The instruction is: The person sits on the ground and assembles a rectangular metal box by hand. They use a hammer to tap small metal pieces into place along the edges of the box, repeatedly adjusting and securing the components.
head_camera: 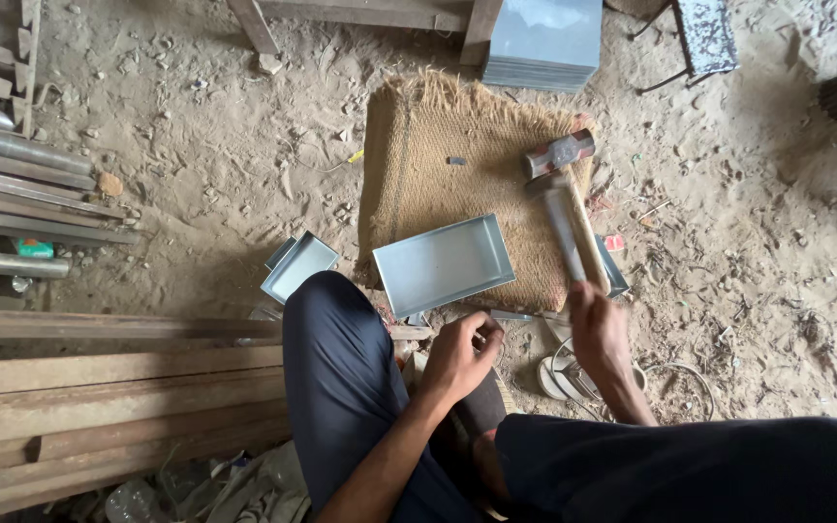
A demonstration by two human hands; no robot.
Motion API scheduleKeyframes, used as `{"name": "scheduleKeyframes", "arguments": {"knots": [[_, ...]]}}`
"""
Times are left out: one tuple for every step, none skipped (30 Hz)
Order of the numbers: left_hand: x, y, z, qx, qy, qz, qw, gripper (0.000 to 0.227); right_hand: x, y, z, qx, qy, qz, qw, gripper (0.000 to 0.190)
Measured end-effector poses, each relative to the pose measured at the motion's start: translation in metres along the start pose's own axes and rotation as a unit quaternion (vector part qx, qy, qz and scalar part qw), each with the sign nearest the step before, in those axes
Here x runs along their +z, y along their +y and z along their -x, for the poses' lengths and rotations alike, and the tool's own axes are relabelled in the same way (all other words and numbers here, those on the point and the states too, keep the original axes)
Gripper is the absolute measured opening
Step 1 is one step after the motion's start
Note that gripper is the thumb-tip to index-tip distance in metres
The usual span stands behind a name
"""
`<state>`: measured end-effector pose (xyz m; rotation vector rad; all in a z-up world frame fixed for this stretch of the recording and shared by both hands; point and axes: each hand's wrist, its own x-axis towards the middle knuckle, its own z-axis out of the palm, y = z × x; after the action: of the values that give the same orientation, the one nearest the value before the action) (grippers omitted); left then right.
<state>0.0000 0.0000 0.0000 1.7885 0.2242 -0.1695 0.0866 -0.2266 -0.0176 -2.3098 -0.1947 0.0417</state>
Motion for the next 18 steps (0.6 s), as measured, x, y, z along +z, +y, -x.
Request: {"name": "scheduleKeyframes", "arguments": {"knots": [[0.000,-0.002,-0.001,-0.005,0.002,-0.006,1.000,0.014,0.004,-0.001,0.000,0.004,-0.012,0.001,1.000,0.060],[0.000,-0.004,-0.004,-0.017,-0.006,-0.001,1.000,0.015,0.005,-0.002,0.000,0.008,-0.023,0.002,1.000,0.062],[0.000,-0.006,-0.005,-0.033,-0.013,0.005,0.999,0.015,0.000,-0.002,0.000,0.015,-0.011,0.033,0.999,0.060],[0.000,-0.007,-0.005,-0.048,-0.019,0.011,0.999,0.016,-0.008,-0.003,-0.001,0.022,0.001,0.064,0.998,0.058],[-0.001,-0.009,-0.001,-0.031,-0.003,0.006,1.000,0.016,-0.008,-0.005,-0.001,0.027,0.008,0.092,0.995,0.057],[-0.002,-0.009,0.001,-0.013,0.013,0.002,1.000,0.015,-0.008,-0.006,-0.002,0.007,0.013,0.060,0.998,0.058],[-0.002,-0.007,0.000,0.011,0.022,-0.002,1.000,0.015,-0.015,-0.006,-0.003,-0.011,0.027,0.031,0.999,0.059],[-0.002,-0.004,-0.002,0.011,0.016,-0.005,1.000,0.015,-0.019,-0.006,-0.004,-0.030,0.040,0.002,0.999,0.060],[-0.002,-0.002,-0.001,0.009,0.011,-0.008,1.000,0.015,-0.019,-0.007,-0.004,-0.045,0.057,0.005,0.997,0.062],[-0.002,0.000,0.000,0.008,0.006,-0.011,1.000,0.015,-0.019,-0.008,-0.005,-0.060,0.074,0.008,0.995,0.063],[-0.002,0.002,0.001,-0.008,-0.002,-0.010,1.000,0.016,-0.020,-0.010,-0.008,-0.076,0.094,0.013,0.993,0.065],[-0.001,0.004,0.001,-0.023,-0.010,-0.009,1.000,0.016,-0.022,-0.011,-0.009,-0.089,0.099,0.006,0.991,0.064],[-0.001,0.006,0.001,-0.038,-0.017,-0.009,0.999,0.016,-0.022,-0.014,-0.010,-0.102,0.105,-0.002,0.989,0.064],[-0.002,0.006,0.001,-0.037,-0.018,-0.006,0.999,0.015,-0.021,-0.016,-0.010,-0.116,0.111,-0.010,0.987,0.063],[-0.003,0.006,0.001,-0.037,-0.018,-0.003,0.999,0.015,-0.017,-0.017,-0.011,-0.092,0.104,-0.007,0.990,0.062],[-0.003,0.005,0.001,-0.037,-0.018,0.000,0.999,0.014,-0.013,-0.018,-0.013,-0.069,0.097,-0.003,0.993,0.061],[-0.003,0.004,0.001,-0.025,-0.008,0.002,1.000,0.014,-0.009,-0.017,-0.014,-0.046,0.091,0.001,0.995,0.060],[-0.003,0.003,0.000,-0.012,0.002,0.003,1.000,0.014,-0.005,-0.016,-0.017,-0.025,0.058,0.012,0.998,0.060]]}}
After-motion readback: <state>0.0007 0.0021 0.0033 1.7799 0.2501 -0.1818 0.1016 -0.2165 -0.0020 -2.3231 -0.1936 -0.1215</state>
